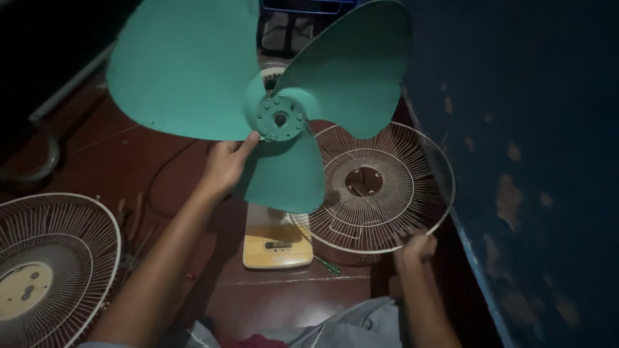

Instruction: The person disassembles a standing electric fan by removing the front grille and fan blades, then reassembles it by reattaching the blades and grille. The person uses a screwdriver to loosen and tighten screws during the process.

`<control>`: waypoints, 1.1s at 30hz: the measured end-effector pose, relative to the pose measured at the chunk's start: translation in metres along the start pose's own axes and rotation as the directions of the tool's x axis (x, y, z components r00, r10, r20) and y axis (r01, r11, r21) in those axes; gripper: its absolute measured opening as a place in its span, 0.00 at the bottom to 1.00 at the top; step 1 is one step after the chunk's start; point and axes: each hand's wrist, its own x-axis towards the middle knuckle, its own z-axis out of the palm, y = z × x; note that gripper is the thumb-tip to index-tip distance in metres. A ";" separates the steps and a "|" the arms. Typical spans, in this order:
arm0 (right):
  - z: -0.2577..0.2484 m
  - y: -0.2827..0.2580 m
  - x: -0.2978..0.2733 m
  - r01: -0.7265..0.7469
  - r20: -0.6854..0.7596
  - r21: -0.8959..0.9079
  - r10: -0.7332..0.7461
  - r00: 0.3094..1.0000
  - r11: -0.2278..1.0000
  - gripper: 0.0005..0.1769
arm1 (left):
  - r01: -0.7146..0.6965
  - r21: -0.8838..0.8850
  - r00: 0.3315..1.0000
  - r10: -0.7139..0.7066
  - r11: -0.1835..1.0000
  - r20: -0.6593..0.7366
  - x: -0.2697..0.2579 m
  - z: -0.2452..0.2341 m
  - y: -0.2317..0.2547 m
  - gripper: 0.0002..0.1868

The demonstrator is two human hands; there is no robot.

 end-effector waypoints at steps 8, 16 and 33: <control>-0.003 0.006 0.023 0.001 0.036 -0.219 0.007 0.999 0.976 0.30 | -0.101 -0.138 0.991 0.113 0.985 0.077 0.004 0.007 -0.018 0.31; 0.071 -0.115 -0.106 0.715 0.476 -0.456 -0.533 0.699 0.530 0.21 | -0.051 0.029 0.999 0.051 0.998 -0.005 0.004 0.010 -0.021 0.32; 0.171 -0.195 -0.290 0.843 0.965 -0.172 -0.085 0.248 0.510 0.15 | -0.263 0.643 0.925 0.377 0.720 -0.043 0.012 -0.028 0.028 0.34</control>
